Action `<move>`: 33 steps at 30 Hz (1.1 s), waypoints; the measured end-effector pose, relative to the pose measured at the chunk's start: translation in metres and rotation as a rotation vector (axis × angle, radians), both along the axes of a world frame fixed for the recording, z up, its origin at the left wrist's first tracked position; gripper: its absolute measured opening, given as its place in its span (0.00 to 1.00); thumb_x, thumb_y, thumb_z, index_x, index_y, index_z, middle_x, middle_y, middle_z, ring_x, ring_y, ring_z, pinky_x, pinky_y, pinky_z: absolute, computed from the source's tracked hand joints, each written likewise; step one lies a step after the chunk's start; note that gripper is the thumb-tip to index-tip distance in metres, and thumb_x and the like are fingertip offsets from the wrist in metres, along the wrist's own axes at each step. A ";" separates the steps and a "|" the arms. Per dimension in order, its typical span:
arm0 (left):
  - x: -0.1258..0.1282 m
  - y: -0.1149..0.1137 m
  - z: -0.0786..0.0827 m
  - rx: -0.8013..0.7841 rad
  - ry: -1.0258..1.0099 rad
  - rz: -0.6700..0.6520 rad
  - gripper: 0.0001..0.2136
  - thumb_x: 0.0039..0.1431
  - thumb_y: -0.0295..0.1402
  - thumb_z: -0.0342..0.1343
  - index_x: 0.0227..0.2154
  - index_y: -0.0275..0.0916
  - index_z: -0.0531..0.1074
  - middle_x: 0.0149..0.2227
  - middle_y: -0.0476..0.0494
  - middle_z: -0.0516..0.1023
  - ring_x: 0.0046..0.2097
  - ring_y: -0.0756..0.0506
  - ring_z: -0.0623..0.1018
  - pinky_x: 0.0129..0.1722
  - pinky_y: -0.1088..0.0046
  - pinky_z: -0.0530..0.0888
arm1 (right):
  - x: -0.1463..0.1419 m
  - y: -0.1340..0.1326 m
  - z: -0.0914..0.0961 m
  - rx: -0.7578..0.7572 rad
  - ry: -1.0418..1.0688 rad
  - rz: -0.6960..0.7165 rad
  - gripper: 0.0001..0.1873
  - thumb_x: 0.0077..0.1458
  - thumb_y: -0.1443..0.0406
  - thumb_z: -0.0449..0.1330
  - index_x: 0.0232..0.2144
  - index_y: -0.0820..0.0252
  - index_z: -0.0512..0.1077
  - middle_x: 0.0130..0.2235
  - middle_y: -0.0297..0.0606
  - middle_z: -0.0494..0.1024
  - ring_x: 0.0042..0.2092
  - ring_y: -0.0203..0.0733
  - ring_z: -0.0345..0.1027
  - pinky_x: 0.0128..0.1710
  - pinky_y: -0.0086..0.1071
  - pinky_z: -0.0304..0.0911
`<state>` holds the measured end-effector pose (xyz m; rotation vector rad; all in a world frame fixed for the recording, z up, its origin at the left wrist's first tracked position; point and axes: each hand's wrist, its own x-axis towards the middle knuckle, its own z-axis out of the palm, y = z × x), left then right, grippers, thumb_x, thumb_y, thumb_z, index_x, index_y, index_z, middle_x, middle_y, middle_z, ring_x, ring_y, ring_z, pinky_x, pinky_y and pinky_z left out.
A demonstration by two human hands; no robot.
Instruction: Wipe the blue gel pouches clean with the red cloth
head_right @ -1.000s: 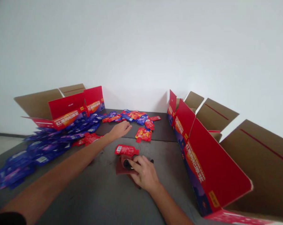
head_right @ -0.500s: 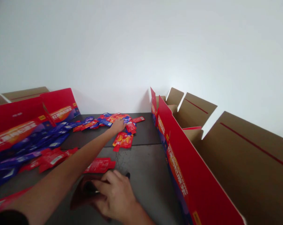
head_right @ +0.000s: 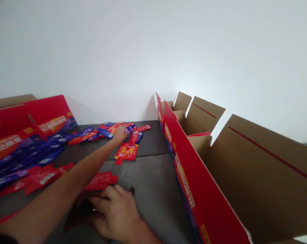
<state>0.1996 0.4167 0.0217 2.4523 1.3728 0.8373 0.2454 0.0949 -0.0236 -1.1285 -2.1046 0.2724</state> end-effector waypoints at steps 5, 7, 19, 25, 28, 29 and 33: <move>-0.008 -0.028 0.023 -0.010 -0.205 0.077 0.10 0.67 0.36 0.57 0.43 0.34 0.74 0.48 0.37 0.76 0.52 0.40 0.75 0.54 0.55 0.73 | 0.003 -0.001 0.009 0.002 0.006 -0.023 0.20 0.61 0.52 0.62 0.54 0.46 0.73 0.43 0.33 0.76 0.43 0.42 0.68 0.39 0.33 0.63; -0.017 -0.048 0.037 -0.010 -0.302 0.099 0.09 0.67 0.35 0.54 0.40 0.34 0.73 0.46 0.34 0.77 0.54 0.38 0.74 0.55 0.57 0.71 | 0.006 -0.001 0.012 0.003 -0.003 -0.032 0.18 0.63 0.53 0.61 0.53 0.49 0.74 0.43 0.35 0.76 0.42 0.42 0.68 0.39 0.33 0.64; -0.126 -0.294 0.066 -0.602 -0.740 0.007 0.19 0.66 0.53 0.50 0.44 0.42 0.68 0.24 0.55 0.67 0.18 0.53 0.66 0.17 0.79 0.62 | 0.040 0.012 0.017 -0.016 -0.011 -0.235 0.17 0.67 0.56 0.56 0.52 0.52 0.77 0.42 0.40 0.75 0.42 0.44 0.72 0.40 0.35 0.69; -0.171 -0.392 0.011 -0.791 -0.673 0.051 0.25 0.63 0.56 0.53 0.55 0.45 0.65 0.32 0.48 0.77 0.19 0.50 0.70 0.17 0.76 0.64 | 0.053 0.000 0.021 -0.004 0.031 -0.293 0.20 0.65 0.52 0.57 0.50 0.54 0.79 0.40 0.39 0.75 0.40 0.44 0.73 0.38 0.34 0.69; -0.185 -0.415 -0.006 -0.670 -0.490 0.181 0.31 0.63 0.53 0.54 0.64 0.43 0.60 0.43 0.37 0.82 0.35 0.40 0.82 0.34 0.68 0.75 | 0.059 -0.005 0.019 0.008 0.064 -0.303 0.21 0.63 0.49 0.58 0.49 0.55 0.79 0.41 0.40 0.75 0.42 0.45 0.73 0.41 0.35 0.69; -0.189 -0.419 -0.010 -0.641 -0.422 0.211 0.34 0.63 0.52 0.54 0.67 0.41 0.58 0.45 0.34 0.82 0.41 0.37 0.83 0.40 0.64 0.75 | 0.061 -0.006 0.018 0.013 0.072 -0.310 0.22 0.63 0.49 0.58 0.48 0.56 0.79 0.41 0.40 0.76 0.42 0.45 0.73 0.42 0.35 0.69; -0.196 -0.428 -0.018 -0.585 -0.228 0.252 0.34 0.67 0.51 0.48 0.70 0.39 0.53 0.45 0.30 0.83 0.47 0.32 0.82 0.46 0.59 0.73 | 0.070 -0.008 0.014 0.047 0.109 -0.382 0.25 0.61 0.46 0.59 0.47 0.59 0.79 0.41 0.42 0.77 0.42 0.46 0.73 0.42 0.37 0.69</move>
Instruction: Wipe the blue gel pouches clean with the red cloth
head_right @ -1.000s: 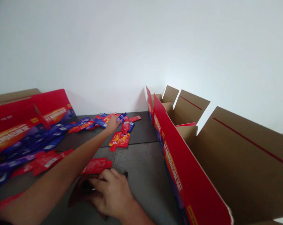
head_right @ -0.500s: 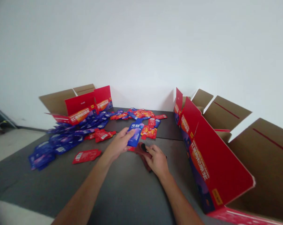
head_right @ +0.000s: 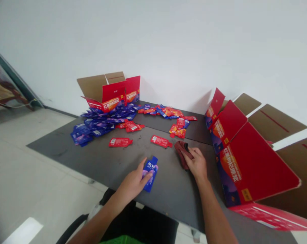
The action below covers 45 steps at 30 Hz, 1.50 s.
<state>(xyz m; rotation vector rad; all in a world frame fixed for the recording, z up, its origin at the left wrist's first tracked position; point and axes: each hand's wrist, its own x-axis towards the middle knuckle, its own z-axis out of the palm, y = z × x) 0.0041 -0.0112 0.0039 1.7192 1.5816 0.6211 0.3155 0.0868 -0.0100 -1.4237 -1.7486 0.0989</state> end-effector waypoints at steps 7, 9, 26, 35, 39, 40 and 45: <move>-0.009 -0.025 -0.010 0.388 0.245 -0.080 0.28 0.66 0.50 0.53 0.66 0.46 0.64 0.57 0.32 0.74 0.58 0.30 0.72 0.56 0.49 0.69 | 0.000 -0.010 -0.003 0.028 -0.021 -0.072 0.25 0.61 0.48 0.61 0.49 0.59 0.79 0.41 0.41 0.76 0.42 0.45 0.73 0.42 0.36 0.68; -0.017 -0.038 -0.014 0.478 0.269 -0.111 0.27 0.67 0.49 0.54 0.66 0.50 0.64 0.61 0.35 0.70 0.62 0.31 0.67 0.58 0.47 0.68 | -0.003 -0.013 -0.002 0.030 -0.031 -0.064 0.23 0.62 0.49 0.61 0.48 0.60 0.80 0.41 0.41 0.76 0.42 0.45 0.73 0.42 0.35 0.67; -0.043 -0.051 -0.039 0.782 0.191 -0.435 0.17 0.66 0.41 0.59 0.53 0.38 0.76 0.56 0.39 0.78 0.58 0.39 0.76 0.57 0.57 0.76 | -0.122 -0.075 0.036 0.051 -0.256 0.370 0.15 0.64 0.58 0.62 0.51 0.55 0.76 0.45 0.41 0.78 0.45 0.44 0.72 0.44 0.35 0.70; -0.049 -0.048 -0.039 0.891 0.157 -0.479 0.13 0.69 0.37 0.57 0.48 0.35 0.78 0.51 0.41 0.82 0.56 0.42 0.79 0.57 0.64 0.78 | -0.127 -0.026 0.020 -0.033 -0.544 0.380 0.17 0.65 0.56 0.61 0.53 0.56 0.76 0.44 0.41 0.78 0.45 0.45 0.71 0.45 0.36 0.68; -0.049 -0.047 -0.040 0.888 0.144 -0.472 0.13 0.68 0.38 0.58 0.47 0.34 0.78 0.51 0.41 0.82 0.55 0.42 0.80 0.56 0.64 0.79 | -0.132 -0.034 0.036 0.020 -0.531 0.344 0.18 0.66 0.57 0.60 0.54 0.56 0.75 0.46 0.42 0.78 0.46 0.45 0.71 0.45 0.36 0.68; -0.049 -0.047 -0.041 0.882 0.142 -0.473 0.13 0.68 0.38 0.58 0.48 0.34 0.78 0.51 0.41 0.82 0.55 0.42 0.80 0.56 0.63 0.79 | -0.137 -0.046 0.036 0.025 -0.517 0.371 0.18 0.66 0.57 0.59 0.55 0.56 0.75 0.46 0.41 0.78 0.46 0.45 0.70 0.44 0.36 0.68; -0.049 -0.047 -0.042 0.853 0.139 -0.460 0.13 0.68 0.39 0.59 0.46 0.34 0.78 0.49 0.41 0.84 0.51 0.42 0.82 0.54 0.63 0.80 | -0.149 -0.074 0.017 -0.001 -0.502 0.576 0.17 0.66 0.58 0.59 0.55 0.54 0.75 0.48 0.40 0.78 0.46 0.43 0.71 0.42 0.34 0.69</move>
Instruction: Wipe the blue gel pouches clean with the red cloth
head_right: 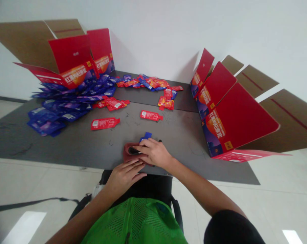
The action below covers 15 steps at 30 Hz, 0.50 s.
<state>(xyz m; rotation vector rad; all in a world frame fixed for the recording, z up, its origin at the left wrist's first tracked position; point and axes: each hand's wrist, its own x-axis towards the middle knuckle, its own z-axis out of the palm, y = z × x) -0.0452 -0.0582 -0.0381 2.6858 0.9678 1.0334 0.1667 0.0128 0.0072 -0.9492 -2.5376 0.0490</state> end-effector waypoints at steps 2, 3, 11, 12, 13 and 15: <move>0.000 0.000 0.001 -0.001 -0.006 -0.014 0.13 0.68 0.38 0.59 0.47 0.35 0.78 0.51 0.41 0.83 0.53 0.42 0.81 0.56 0.63 0.79 | 0.007 0.019 -0.005 0.007 0.007 -0.075 0.17 0.66 0.57 0.60 0.53 0.55 0.76 0.46 0.41 0.78 0.46 0.43 0.71 0.44 0.35 0.69; -0.001 0.001 0.001 -0.001 -0.010 -0.020 0.13 0.68 0.38 0.59 0.47 0.35 0.78 0.51 0.41 0.82 0.55 0.42 0.80 0.56 0.63 0.79 | 0.011 0.032 -0.004 0.017 -0.004 -0.125 0.17 0.66 0.57 0.60 0.53 0.56 0.76 0.45 0.41 0.78 0.45 0.44 0.71 0.44 0.36 0.69; 0.000 0.001 -0.001 -0.013 -0.035 -0.007 0.12 0.66 0.38 0.60 0.46 0.35 0.79 0.48 0.42 0.84 0.50 0.42 0.83 0.54 0.63 0.80 | 0.003 0.007 0.016 0.015 0.016 -0.062 0.17 0.67 0.56 0.58 0.54 0.54 0.75 0.46 0.40 0.78 0.45 0.43 0.71 0.41 0.33 0.68; 0.000 0.000 -0.002 -0.017 -0.037 0.001 0.12 0.66 0.38 0.61 0.45 0.35 0.79 0.46 0.42 0.84 0.49 0.42 0.83 0.53 0.63 0.81 | -0.001 -0.001 0.011 -0.009 0.009 -0.013 0.17 0.67 0.56 0.57 0.54 0.53 0.75 0.47 0.39 0.78 0.45 0.42 0.71 0.42 0.33 0.68; 0.000 0.000 -0.002 -0.023 -0.041 0.006 0.12 0.66 0.39 0.61 0.45 0.35 0.79 0.46 0.42 0.85 0.48 0.42 0.83 0.52 0.63 0.81 | -0.002 -0.003 0.006 -0.029 0.008 0.012 0.17 0.67 0.57 0.57 0.54 0.54 0.75 0.47 0.39 0.78 0.46 0.42 0.71 0.43 0.33 0.69; 0.000 0.001 -0.002 -0.031 -0.051 -0.001 0.12 0.66 0.38 0.61 0.46 0.36 0.79 0.47 0.42 0.84 0.50 0.42 0.83 0.54 0.63 0.80 | -0.001 0.008 -0.003 -0.045 0.020 -0.036 0.17 0.67 0.57 0.58 0.53 0.55 0.75 0.47 0.40 0.78 0.46 0.42 0.72 0.45 0.34 0.69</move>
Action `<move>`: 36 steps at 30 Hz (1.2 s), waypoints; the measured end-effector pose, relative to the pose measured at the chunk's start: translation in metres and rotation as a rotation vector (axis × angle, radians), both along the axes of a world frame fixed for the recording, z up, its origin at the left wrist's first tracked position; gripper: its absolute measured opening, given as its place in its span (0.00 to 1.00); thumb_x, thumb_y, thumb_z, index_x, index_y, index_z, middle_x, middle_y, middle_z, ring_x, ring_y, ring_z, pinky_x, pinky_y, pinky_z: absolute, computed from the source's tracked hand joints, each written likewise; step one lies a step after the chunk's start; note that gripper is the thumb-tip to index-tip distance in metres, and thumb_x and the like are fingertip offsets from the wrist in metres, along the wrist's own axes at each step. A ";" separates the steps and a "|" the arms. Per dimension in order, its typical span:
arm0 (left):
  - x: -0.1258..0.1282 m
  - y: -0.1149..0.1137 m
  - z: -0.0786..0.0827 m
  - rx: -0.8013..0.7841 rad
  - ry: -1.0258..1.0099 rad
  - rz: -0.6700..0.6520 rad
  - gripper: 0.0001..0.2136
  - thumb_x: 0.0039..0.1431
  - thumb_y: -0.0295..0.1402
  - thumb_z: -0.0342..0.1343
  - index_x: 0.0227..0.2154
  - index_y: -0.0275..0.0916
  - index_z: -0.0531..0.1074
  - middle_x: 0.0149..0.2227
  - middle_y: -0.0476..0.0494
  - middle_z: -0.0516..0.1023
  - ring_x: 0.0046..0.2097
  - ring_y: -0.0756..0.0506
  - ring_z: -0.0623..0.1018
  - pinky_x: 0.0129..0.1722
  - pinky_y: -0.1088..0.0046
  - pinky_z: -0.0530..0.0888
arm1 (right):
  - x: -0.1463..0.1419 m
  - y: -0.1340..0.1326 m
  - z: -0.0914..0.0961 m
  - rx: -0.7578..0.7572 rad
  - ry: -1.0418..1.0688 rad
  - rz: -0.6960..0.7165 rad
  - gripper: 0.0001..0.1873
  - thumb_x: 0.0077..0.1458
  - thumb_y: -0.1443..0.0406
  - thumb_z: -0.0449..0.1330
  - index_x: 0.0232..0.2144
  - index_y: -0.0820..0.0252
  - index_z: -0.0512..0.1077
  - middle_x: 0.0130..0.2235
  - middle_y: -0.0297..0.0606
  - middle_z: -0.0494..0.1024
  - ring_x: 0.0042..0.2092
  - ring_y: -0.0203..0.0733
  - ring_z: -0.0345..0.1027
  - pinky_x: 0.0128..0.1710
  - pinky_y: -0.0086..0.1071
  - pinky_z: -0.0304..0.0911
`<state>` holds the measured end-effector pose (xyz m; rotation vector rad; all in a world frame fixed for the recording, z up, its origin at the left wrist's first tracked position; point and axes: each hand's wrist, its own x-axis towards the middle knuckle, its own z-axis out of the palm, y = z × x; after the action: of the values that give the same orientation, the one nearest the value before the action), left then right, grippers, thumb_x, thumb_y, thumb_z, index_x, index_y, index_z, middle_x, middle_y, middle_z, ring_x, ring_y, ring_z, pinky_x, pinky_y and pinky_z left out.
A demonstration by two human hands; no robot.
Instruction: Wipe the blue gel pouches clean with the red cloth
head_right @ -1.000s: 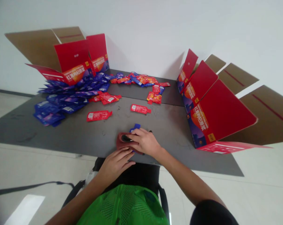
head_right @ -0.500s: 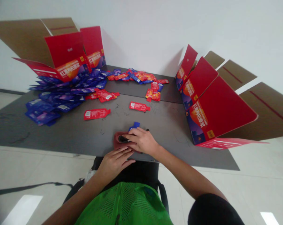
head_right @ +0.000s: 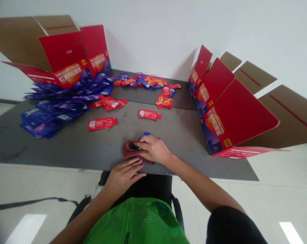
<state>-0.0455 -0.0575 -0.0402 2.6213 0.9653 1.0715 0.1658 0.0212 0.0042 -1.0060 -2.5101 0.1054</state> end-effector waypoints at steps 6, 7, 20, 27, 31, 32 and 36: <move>0.000 0.002 0.000 0.013 -0.031 -0.023 0.12 0.66 0.38 0.60 0.46 0.35 0.78 0.50 0.41 0.83 0.53 0.42 0.81 0.54 0.62 0.80 | 0.011 0.044 0.019 0.065 -0.057 -0.200 0.19 0.66 0.57 0.60 0.55 0.59 0.75 0.45 0.44 0.78 0.47 0.46 0.71 0.46 0.38 0.68; 0.000 0.002 -0.001 0.010 -0.035 -0.024 0.12 0.66 0.38 0.60 0.46 0.35 0.78 0.50 0.41 0.83 0.53 0.42 0.81 0.54 0.62 0.80 | 0.008 0.035 0.023 0.075 -0.040 -0.174 0.19 0.67 0.57 0.59 0.55 0.59 0.74 0.46 0.44 0.78 0.47 0.46 0.70 0.46 0.37 0.68; 0.000 0.001 0.001 -0.047 -0.061 -0.021 0.12 0.64 0.38 0.62 0.46 0.36 0.78 0.50 0.42 0.83 0.53 0.42 0.81 0.55 0.62 0.80 | 0.009 0.048 0.015 0.063 -0.084 -0.212 0.19 0.65 0.58 0.62 0.54 0.59 0.76 0.44 0.43 0.78 0.46 0.45 0.70 0.44 0.35 0.67; 0.000 0.001 -0.003 -0.043 -0.064 0.006 0.12 0.64 0.39 0.63 0.45 0.37 0.79 0.45 0.43 0.85 0.49 0.41 0.83 0.52 0.61 0.81 | -0.010 -0.012 0.002 0.007 -0.016 -0.010 0.16 0.66 0.59 0.60 0.54 0.53 0.75 0.46 0.39 0.77 0.45 0.41 0.70 0.41 0.32 0.67; 0.000 0.002 0.000 -0.056 -0.084 -0.026 0.12 0.65 0.38 0.62 0.45 0.37 0.79 0.49 0.42 0.83 0.53 0.41 0.82 0.54 0.61 0.80 | 0.005 0.035 -0.005 0.027 -0.016 -0.161 0.17 0.64 0.58 0.63 0.53 0.56 0.76 0.43 0.41 0.78 0.45 0.43 0.71 0.43 0.34 0.67; 0.000 0.002 0.001 -0.062 -0.089 -0.026 0.12 0.65 0.38 0.62 0.45 0.37 0.79 0.49 0.42 0.83 0.53 0.42 0.82 0.55 0.61 0.80 | 0.010 0.046 -0.002 0.038 -0.036 -0.186 0.18 0.64 0.58 0.63 0.53 0.56 0.76 0.43 0.41 0.78 0.45 0.44 0.71 0.43 0.35 0.67; 0.001 0.001 0.002 -0.070 -0.098 -0.014 0.12 0.64 0.38 0.63 0.45 0.37 0.79 0.49 0.42 0.83 0.52 0.42 0.82 0.54 0.62 0.80 | 0.008 0.038 0.013 0.082 -0.019 -0.189 0.19 0.65 0.57 0.61 0.55 0.56 0.75 0.45 0.42 0.78 0.46 0.45 0.70 0.44 0.35 0.67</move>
<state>-0.0449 -0.0564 -0.0384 2.4916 0.9451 1.1299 0.1741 0.0592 0.0172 -1.2087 -2.4009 -0.0644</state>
